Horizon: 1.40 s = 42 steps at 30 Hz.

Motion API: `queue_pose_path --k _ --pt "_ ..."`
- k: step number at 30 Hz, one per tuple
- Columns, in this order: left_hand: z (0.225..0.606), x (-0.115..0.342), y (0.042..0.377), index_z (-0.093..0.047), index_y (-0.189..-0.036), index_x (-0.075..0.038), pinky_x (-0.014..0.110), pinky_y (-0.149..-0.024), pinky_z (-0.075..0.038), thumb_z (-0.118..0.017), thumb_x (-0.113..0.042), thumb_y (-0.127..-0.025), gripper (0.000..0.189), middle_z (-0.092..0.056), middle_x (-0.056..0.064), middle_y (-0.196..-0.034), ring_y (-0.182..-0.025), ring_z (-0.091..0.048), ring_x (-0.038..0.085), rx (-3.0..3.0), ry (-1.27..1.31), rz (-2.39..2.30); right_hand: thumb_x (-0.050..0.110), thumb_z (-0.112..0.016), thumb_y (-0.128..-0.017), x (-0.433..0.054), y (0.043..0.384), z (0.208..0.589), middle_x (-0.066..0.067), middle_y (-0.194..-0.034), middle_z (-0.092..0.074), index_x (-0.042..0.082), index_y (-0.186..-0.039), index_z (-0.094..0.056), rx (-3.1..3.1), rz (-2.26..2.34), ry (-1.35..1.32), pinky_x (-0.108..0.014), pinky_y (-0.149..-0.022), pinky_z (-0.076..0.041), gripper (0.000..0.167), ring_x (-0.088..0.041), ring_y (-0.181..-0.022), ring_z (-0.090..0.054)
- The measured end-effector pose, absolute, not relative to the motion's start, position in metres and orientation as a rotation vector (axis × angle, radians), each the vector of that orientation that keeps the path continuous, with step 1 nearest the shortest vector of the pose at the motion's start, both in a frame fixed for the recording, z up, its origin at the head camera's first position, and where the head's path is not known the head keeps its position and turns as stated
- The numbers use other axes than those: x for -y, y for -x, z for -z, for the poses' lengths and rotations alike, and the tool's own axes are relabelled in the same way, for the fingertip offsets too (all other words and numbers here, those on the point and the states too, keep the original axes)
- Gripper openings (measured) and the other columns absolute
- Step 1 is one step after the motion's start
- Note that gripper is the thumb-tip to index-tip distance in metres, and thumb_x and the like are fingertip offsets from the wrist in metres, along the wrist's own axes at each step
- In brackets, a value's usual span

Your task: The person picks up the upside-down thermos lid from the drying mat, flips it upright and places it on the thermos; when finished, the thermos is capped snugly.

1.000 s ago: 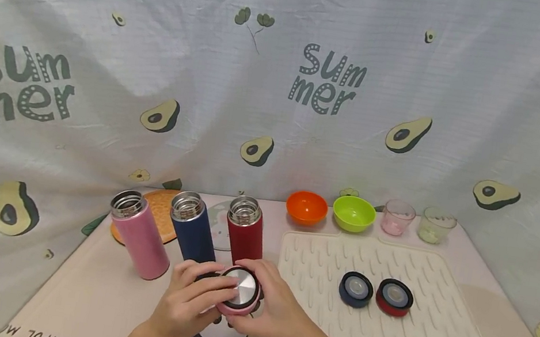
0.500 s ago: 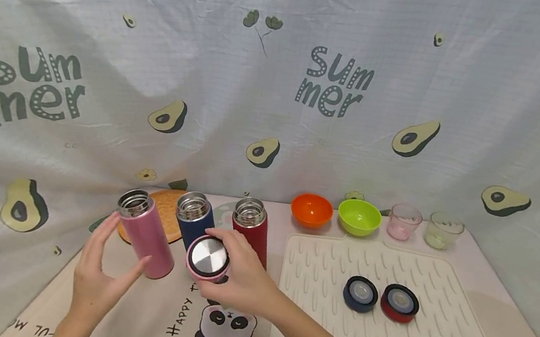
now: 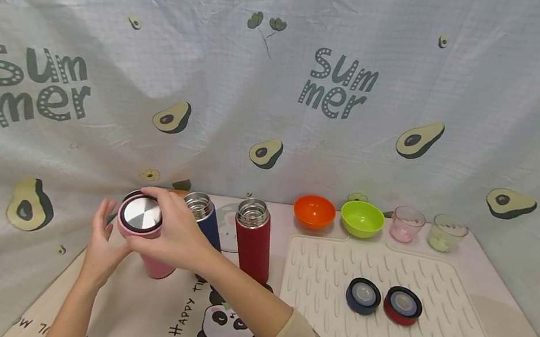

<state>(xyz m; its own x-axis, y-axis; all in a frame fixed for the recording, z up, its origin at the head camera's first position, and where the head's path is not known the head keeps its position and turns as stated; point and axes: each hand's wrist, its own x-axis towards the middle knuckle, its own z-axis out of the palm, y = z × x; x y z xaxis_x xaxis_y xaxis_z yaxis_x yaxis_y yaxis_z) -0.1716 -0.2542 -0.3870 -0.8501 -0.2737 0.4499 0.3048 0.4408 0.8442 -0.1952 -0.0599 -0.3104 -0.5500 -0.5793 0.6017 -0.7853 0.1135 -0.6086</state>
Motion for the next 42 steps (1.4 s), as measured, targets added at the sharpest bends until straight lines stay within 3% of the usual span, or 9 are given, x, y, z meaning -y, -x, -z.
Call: queue_pose_path --k 6,13,16,19,22,25,32,37,42 --pt "0.399 0.258 0.188 -0.01 -0.146 -0.01 0.034 -0.108 -0.019 -0.061 0.009 -0.08 0.086 -0.019 0.009 -0.149 -0.135 -0.018 0.018 2.034 0.165 1.594 0.019 -0.074 -0.074 0.092 0.211 0.31 -0.004 -0.123 -0.049 0.008 -0.131 -0.041 2.202 -1.344 -1.306 -0.013 -0.083 -0.04 0.067 -0.007 -0.106 -0.048" --pt "0.417 0.26 0.203 -0.019 -0.145 -0.02 0.052 -0.105 -0.012 -0.04 -0.026 -0.095 0.055 -0.024 0.002 -0.145 -0.132 -0.021 0.018 1.718 0.389 1.917 0.017 -0.071 -0.076 0.116 0.226 0.309 -0.005 -0.124 -0.047 0.009 -0.132 -0.039 2.279 -1.307 -1.305 -0.01 -0.082 -0.038 0.065 -0.006 -0.106 -0.047" --pt "0.423 0.258 0.207 -0.028 -0.14 -0.021 0.044 -0.102 -0.021 -0.039 -0.029 -0.096 0.047 -0.034 -0.001 -0.135 -0.122 -0.033 0.014 1.648 0.393 1.974 0.019 -0.071 -0.077 0.124 0.231 0.31 -0.004 -0.122 -0.049 0.009 -0.132 -0.04 2.308 -1.252 -1.289 -0.011 -0.083 -0.037 0.064 -0.007 -0.106 -0.046" --pt "0.428 0.258 0.209 -0.039 -0.131 -0.018 0.024 -0.077 -0.039 -0.036 -0.019 -0.096 0.035 -0.046 -0.003 -0.114 -0.092 -0.048 0.009 1.684 0.398 1.919 0.019 -0.071 -0.077 0.129 0.237 0.312 -0.005 -0.12 -0.05 0.008 -0.131 -0.041 2.327 -1.245 -1.263 -0.013 -0.082 -0.037 0.062 -0.01 -0.106 -0.045" --pt "0.431 0.258 0.21 -0.039 -0.13 -0.017 0.021 -0.053 -0.037 -0.035 -0.009 -0.094 0.037 -0.049 -0.004 -0.099 -0.07 -0.045 0.008 1.765 0.393 1.793 0.017 -0.07 -0.077 0.132 0.243 0.317 -0.006 -0.12 -0.05 0.007 -0.129 -0.043 2.352 -1.301 -1.208 -0.014 -0.08 -0.038 0.06 -0.012 -0.106 -0.045" --pt "0.43 0.256 0.209 -0.03 -0.139 -0.013 0.019 -0.055 -0.037 -0.036 -0.005 -0.094 0.046 -0.049 -0.004 -0.107 -0.074 -0.046 0.008 1.809 0.409 1.72 0.019 -0.07 -0.077 0.134 0.246 0.323 -0.007 -0.12 -0.05 0.007 -0.128 -0.043 2.381 -1.38 -1.132 -0.015 -0.077 -0.04 0.059 -0.013 -0.105 -0.046" --pt "0.413 0.244 0.199 -0.026 -0.138 -0.004 0.019 -0.086 -0.034 -0.037 -0.001 -0.094 0.045 -0.038 -0.003 -0.126 -0.106 -0.04 0.011 1.82 0.435 1.712 0.028 -0.072 -0.077 0.137 0.244 0.336 -0.007 -0.114 -0.049 0.011 -0.13 -0.042 2.423 -1.466 -0.974 -0.018 -0.078 -0.042 0.063 -0.011 -0.098 -0.049" --pt "0.412 0.242 0.197 -0.03 -0.134 -0.004 0.019 -0.085 -0.034 -0.038 -0.006 -0.096 0.039 -0.042 -0.004 -0.123 -0.105 -0.04 0.011 1.824 0.416 1.72 0.033 -0.076 -0.072 0.141 0.242 0.341 -0.005 -0.112 -0.044 0.018 -0.129 -0.042 2.393 -1.559 -0.856 -0.021 -0.075 -0.043 0.068 -0.012 -0.092 -0.051" --pt "0.414 0.243 0.198 -0.022 -0.139 0.002 0.017 -0.086 -0.033 -0.043 -0.018 -0.097 0.051 -0.041 -0.006 -0.125 -0.107 -0.04 0.009 1.828 0.454 1.683 0.031 -0.07 -0.078 0.144 0.243 0.353 -0.004 -0.118 -0.043 0.017 -0.135 -0.037 2.266 -1.737 -0.898 -0.022 -0.079 -0.043 0.067 -0.01 -0.099 -0.048"
